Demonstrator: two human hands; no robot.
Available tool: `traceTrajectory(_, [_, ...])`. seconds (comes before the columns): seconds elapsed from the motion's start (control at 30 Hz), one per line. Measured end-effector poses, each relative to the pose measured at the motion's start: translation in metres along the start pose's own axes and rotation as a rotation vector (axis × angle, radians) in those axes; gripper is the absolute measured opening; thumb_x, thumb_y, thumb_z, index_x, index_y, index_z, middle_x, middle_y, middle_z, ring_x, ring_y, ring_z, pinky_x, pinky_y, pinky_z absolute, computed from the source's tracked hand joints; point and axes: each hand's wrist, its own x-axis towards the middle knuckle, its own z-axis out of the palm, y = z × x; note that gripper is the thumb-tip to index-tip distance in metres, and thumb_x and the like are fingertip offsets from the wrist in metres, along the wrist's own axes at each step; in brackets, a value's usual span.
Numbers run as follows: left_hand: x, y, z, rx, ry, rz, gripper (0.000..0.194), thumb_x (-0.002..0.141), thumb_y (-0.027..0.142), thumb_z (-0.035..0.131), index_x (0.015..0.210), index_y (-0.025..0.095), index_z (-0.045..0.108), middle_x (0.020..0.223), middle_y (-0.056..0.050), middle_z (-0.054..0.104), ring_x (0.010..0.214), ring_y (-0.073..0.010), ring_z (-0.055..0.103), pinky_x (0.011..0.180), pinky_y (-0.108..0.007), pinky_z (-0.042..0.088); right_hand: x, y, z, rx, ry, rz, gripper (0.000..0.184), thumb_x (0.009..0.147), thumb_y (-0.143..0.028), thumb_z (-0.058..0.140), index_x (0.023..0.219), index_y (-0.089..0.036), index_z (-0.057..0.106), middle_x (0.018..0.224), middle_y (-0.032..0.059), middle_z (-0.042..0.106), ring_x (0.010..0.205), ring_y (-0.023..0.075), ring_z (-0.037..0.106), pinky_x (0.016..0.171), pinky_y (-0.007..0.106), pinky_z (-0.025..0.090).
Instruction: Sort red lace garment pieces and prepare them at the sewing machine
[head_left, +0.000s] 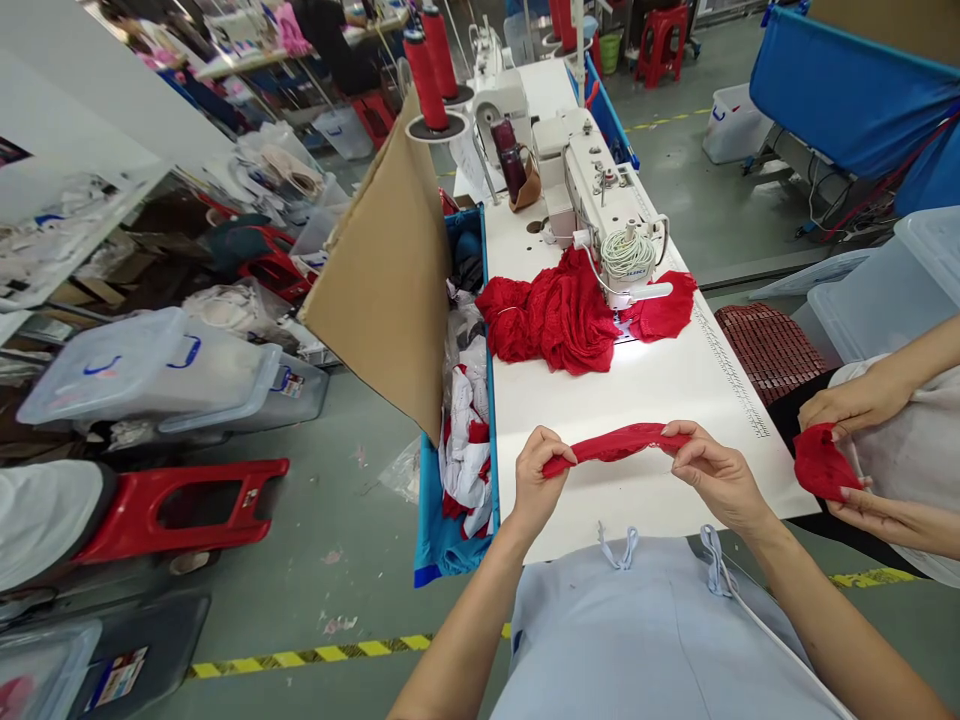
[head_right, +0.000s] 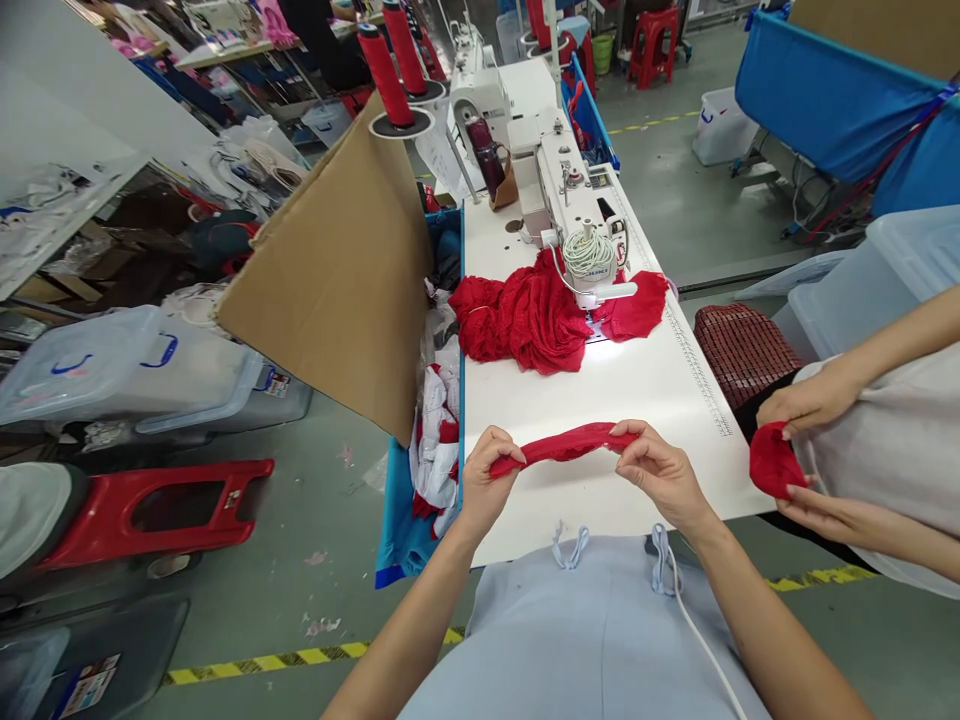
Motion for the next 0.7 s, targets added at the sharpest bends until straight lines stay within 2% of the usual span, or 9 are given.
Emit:
traceTrajectory(0.1, [0.001,0.0,0.0,-0.101,0.01,-0.157,0.012,0.076,0.01,0.063,0.071,0.02,0.065,0.082,-0.002,0.058,0.076,-0.0147,0.056,0.069,-0.027,0.043,0.001,-0.003,0.002,0.028,0.006,0.006,0.02,0.074,-0.041,0.081,0.064,-0.026,0.072,0.107,0.0071,0.064,0.102,0.0246,0.06,0.093,0.044,0.052])
traceTrajectory(0.17, [0.002,-0.003,0.002,-0.262,-0.058,-0.421,0.007,0.079,0.022,0.067,0.087,0.021,0.066,0.085,-0.002,0.064,0.075,-0.0149,0.059,0.068,-0.027,0.044,0.004,-0.002,0.002,0.075,0.091,0.053,0.024,0.073,-0.044,0.081,0.065,-0.025,0.07,0.099,0.0063,0.067,0.093,0.0228,0.063,0.087,0.042,0.055])
traceTrajectory(0.23, [0.003,-0.011,0.007,-0.433,-0.139,-0.693,0.028,0.078,0.035,0.072,0.101,0.021,0.065,0.081,-0.001,0.067,0.068,-0.0137,0.06,0.064,-0.025,0.045,0.009,0.002,0.001,0.122,0.228,0.126,0.025,0.071,-0.047,0.082,0.074,-0.025,0.07,0.096,0.0045,0.069,0.086,0.0198,0.065,0.085,0.04,0.057])
traceTrajectory(0.37, [0.003,-0.037,0.015,-0.603,-0.145,-1.003,0.047,0.06,0.05,0.085,0.087,0.015,0.068,0.077,-0.004,0.07,0.071,-0.0158,0.064,0.068,-0.026,0.047,0.016,0.013,-0.009,0.124,0.502,0.261,0.052,0.062,-0.047,0.087,0.106,-0.031,0.065,0.128,0.0037,0.058,0.101,0.0214,0.068,0.097,0.041,0.053])
traceTrajectory(0.43, [0.001,-0.049,0.015,-0.611,-0.125,-1.074,0.051,0.057,0.052,0.086,0.087,0.015,0.069,0.078,-0.006,0.072,0.071,-0.017,0.065,0.068,-0.028,0.049,0.014,0.019,-0.016,0.051,0.543,0.295,0.058,0.062,-0.047,0.086,0.112,-0.031,0.062,0.137,0.0052,0.053,0.114,0.0258,0.065,0.103,0.044,0.049])
traceTrajectory(0.5, [-0.001,-0.058,0.012,-0.592,-0.102,-1.086,0.052,0.059,0.053,0.085,0.092,0.015,0.07,0.08,-0.006,0.073,0.07,-0.0167,0.065,0.069,-0.029,0.05,0.011,0.026,-0.019,-0.066,0.487,0.294,0.051,0.068,-0.049,0.081,0.112,-0.029,0.063,0.134,0.0074,0.058,0.12,0.0288,0.061,0.107,0.048,0.045])
traceTrajectory(0.57, [-0.003,-0.066,0.01,-0.564,-0.075,-1.081,0.048,0.058,0.046,0.087,0.091,0.015,0.071,0.082,-0.006,0.074,0.071,-0.016,0.065,0.069,-0.028,0.05,0.008,0.035,-0.016,-0.187,0.339,0.274,0.042,0.077,-0.048,0.073,0.112,-0.027,0.064,0.122,0.0082,0.067,0.119,0.0291,0.062,0.108,0.049,0.043])
traceTrajectory(0.63, [-0.006,-0.072,0.009,-0.526,-0.042,-1.077,0.042,0.054,0.036,0.091,0.083,0.015,0.07,0.08,-0.005,0.073,0.073,-0.0154,0.065,0.068,-0.025,0.048,0.008,0.047,-0.009,-0.292,0.147,0.264,0.034,0.082,-0.043,0.066,0.112,-0.027,0.065,0.109,0.0074,0.072,0.113,0.0274,0.066,0.104,0.048,0.047])
traceTrajectory(0.7, [-0.009,-0.078,0.009,-0.495,-0.015,-1.079,0.036,0.053,0.033,0.091,0.074,0.015,0.068,0.073,-0.003,0.072,0.072,-0.0155,0.064,0.066,-0.024,0.047,0.009,0.062,-0.002,-0.364,0.022,0.277,0.028,0.081,-0.035,0.065,0.107,-0.026,0.066,0.106,0.0073,0.073,0.105,0.0261,0.07,0.095,0.044,0.054])
